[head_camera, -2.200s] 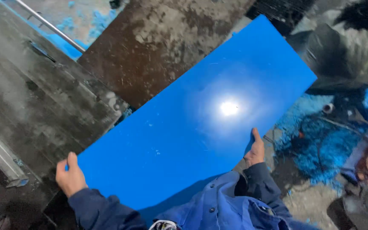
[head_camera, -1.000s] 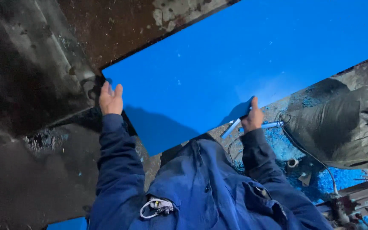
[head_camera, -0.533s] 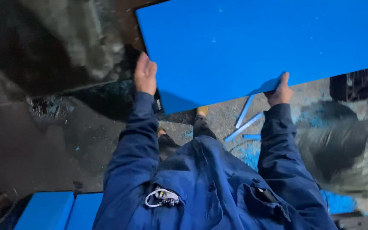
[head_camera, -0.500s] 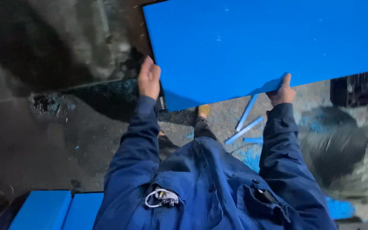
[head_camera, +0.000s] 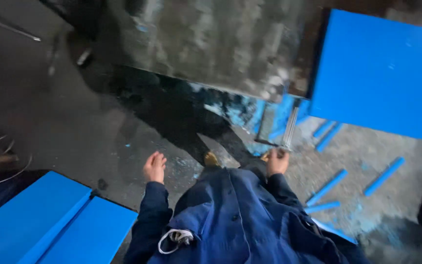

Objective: Moving blue panels from a production table and stacking them.

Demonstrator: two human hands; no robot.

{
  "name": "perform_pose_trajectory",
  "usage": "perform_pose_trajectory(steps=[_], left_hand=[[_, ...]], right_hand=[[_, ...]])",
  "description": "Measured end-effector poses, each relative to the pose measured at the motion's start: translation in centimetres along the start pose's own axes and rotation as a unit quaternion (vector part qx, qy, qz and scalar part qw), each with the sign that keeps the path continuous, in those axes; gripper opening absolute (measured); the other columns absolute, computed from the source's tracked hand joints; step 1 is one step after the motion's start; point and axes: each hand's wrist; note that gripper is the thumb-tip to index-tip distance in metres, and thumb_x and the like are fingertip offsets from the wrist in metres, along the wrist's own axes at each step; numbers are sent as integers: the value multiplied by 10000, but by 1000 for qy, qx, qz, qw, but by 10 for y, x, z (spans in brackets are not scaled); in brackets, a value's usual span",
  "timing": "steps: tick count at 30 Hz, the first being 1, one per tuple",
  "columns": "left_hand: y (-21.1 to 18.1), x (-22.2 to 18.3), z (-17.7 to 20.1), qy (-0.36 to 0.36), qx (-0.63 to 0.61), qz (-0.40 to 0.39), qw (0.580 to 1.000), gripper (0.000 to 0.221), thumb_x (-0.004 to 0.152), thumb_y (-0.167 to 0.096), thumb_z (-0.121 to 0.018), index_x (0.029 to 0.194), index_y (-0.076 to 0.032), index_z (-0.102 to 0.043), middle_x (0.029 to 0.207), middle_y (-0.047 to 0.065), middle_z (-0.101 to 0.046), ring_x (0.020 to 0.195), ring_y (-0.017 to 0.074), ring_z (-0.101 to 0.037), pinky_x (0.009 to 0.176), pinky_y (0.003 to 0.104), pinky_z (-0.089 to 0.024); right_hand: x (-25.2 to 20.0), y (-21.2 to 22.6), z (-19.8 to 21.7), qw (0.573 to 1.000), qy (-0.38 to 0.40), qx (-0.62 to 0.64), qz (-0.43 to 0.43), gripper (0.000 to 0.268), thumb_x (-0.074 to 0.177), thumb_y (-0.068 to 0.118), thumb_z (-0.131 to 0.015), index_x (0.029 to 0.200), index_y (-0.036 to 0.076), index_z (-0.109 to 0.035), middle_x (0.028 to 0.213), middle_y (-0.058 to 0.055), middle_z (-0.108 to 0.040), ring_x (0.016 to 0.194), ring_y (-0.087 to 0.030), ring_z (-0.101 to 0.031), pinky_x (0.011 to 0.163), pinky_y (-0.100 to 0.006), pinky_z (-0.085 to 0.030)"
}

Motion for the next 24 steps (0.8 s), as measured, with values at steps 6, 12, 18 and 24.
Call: perform_pose_trajectory(steps=[6,12,18,24], left_hand=[[4,61,24,-43,-54,2,998,418,949,-230,-721,1318,-49,-644,1124,93,-741,907,175,-718,695,284,-552],[-49,94,-52,-3,-43,-35,998,424,960,-258,-703,1309,-25,-643,1121,107,-746,911,168,-736,722,267,-558],[-100,154,-59,12,30,-97,995,463,973,-270,-693,1335,11,-629,1206,154,-737,1007,198,-739,877,307,-587],[-213,228,-97,-15,217,-122,968,473,944,-370,-717,1263,-22,-692,1203,147,-756,1079,228,-717,947,364,-550]], right_hand=[[-25,151,-102,931,145,-274,192,338,958,343,-755,1144,62,-737,954,-121,-775,868,-230,-754,796,-373,-585],[43,207,-156,822,133,-452,319,727,871,488,-783,1401,27,-598,1395,-272,-596,1280,-440,-546,1056,-494,-458],[58,220,-200,741,99,-586,312,1095,702,677,-826,1517,51,-445,1481,-376,-430,1377,-527,-397,1071,-637,-329],[31,287,-208,728,146,-650,160,1041,626,675,-850,1435,115,-510,1451,-297,-513,1387,-444,-464,1080,-574,-405]])
Point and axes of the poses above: each hand's wrist, its own x-axis towards the middle knuckle, its own z-axis out of the back of the hand, y = z × x
